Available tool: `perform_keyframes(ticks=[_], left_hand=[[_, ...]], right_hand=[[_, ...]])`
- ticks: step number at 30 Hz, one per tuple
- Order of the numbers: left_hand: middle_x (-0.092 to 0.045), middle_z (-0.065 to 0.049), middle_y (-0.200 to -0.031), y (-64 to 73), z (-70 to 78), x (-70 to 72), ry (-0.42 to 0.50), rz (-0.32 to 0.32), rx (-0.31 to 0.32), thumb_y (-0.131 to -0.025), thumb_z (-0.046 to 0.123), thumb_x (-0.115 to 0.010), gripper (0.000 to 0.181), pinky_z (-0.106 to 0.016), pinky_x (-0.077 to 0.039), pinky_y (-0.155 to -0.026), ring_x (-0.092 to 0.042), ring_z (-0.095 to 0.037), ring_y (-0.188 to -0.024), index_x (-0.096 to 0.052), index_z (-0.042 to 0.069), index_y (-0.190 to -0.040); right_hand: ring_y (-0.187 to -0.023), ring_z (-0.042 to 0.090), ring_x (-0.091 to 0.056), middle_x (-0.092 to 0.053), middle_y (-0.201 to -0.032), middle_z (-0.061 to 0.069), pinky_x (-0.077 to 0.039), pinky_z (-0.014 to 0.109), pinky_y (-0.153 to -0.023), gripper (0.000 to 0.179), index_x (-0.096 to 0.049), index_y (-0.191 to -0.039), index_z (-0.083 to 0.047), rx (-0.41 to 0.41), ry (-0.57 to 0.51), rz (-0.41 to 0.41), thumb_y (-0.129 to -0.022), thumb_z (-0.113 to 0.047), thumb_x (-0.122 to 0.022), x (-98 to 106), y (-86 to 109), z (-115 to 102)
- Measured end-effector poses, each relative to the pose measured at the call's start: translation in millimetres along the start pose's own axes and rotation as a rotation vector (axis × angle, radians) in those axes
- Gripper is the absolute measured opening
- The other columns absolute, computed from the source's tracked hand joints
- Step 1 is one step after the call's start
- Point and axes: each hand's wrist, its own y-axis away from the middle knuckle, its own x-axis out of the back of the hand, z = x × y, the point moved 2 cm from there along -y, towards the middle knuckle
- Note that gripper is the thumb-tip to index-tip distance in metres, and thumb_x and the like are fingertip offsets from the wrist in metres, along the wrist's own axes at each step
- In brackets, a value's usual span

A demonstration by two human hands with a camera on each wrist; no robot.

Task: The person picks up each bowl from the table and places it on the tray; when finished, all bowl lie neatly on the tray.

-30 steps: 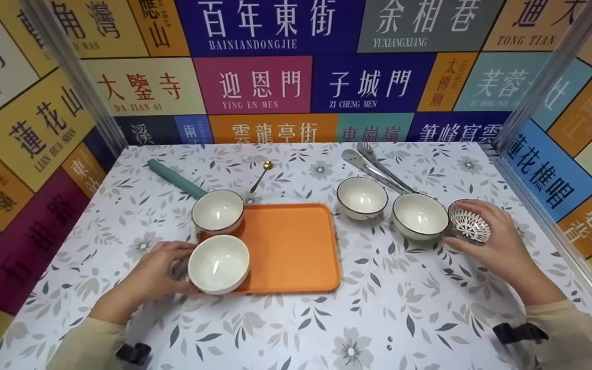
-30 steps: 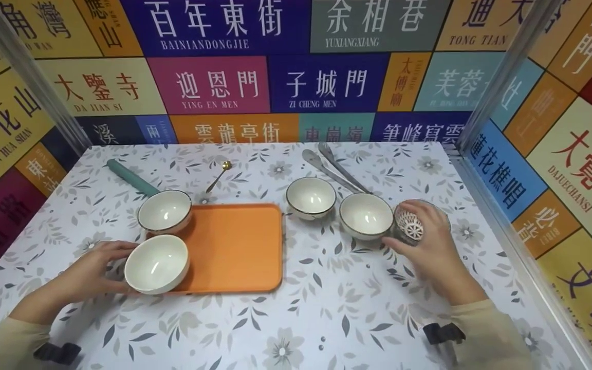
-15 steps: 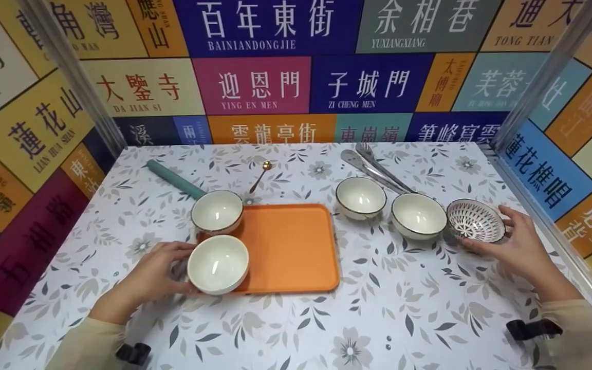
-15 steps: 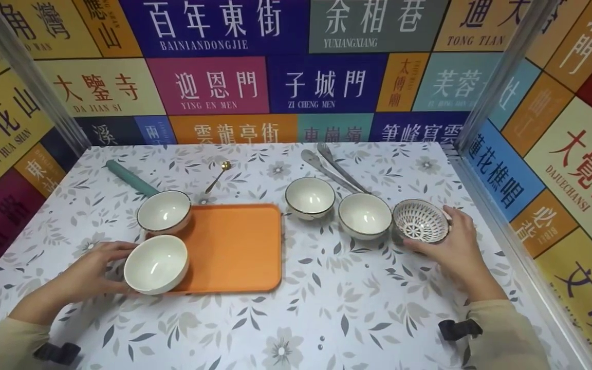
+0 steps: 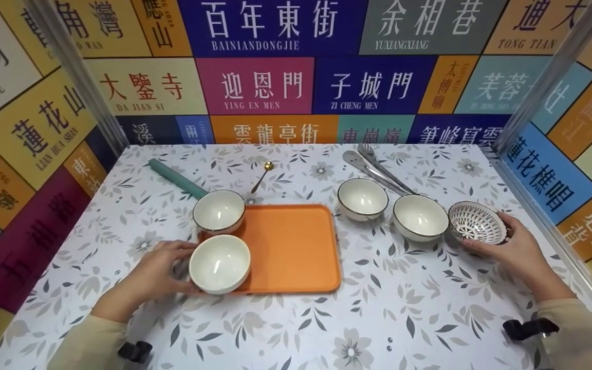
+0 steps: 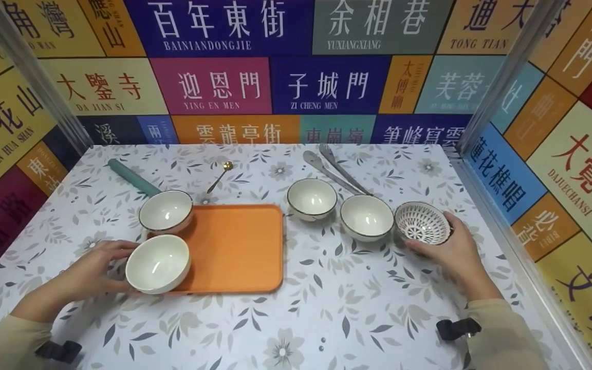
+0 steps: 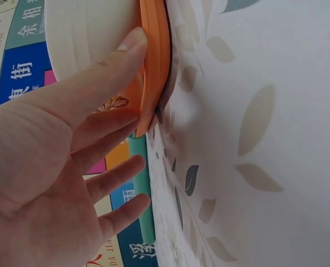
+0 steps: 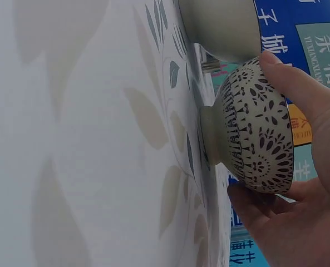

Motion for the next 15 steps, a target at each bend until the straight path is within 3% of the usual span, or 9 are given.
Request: perform_keyframes(ticks=[9,15], left_hand=[[-0.064,-0.010,-0.139,0.3,1.0,-0.7,-0.005,0.010,-0.018,-0.064,0.031,-0.098,0.080,-0.067,-0.041,-0.107,-0.051,-0.036,-0.132,-0.068,0.005,-0.134],[-0.063,-0.010,-0.140,0.8,0.6,0.2,-0.002,0.010,-0.009,-0.064,0.036,-0.098,0.082,-0.068,-0.040,-0.108,-0.051,-0.036,-0.133,-0.068,0.005,-0.134]], right_hand=[[-0.144,0.051,-0.035,-0.029,-0.164,0.031,-0.031,0.068,-0.116,0.128,-0.012,-0.166,-0.007,-0.069,-0.028,0.083,-0.075,-0.052,-0.089,0,5.4,4],[-0.143,0.043,-0.038,-0.030,-0.165,0.025,-0.036,0.060,-0.117,0.123,-0.015,-0.166,-0.014,-0.051,-0.063,0.113,-0.076,-0.048,-0.090,4,10.0,-14]])
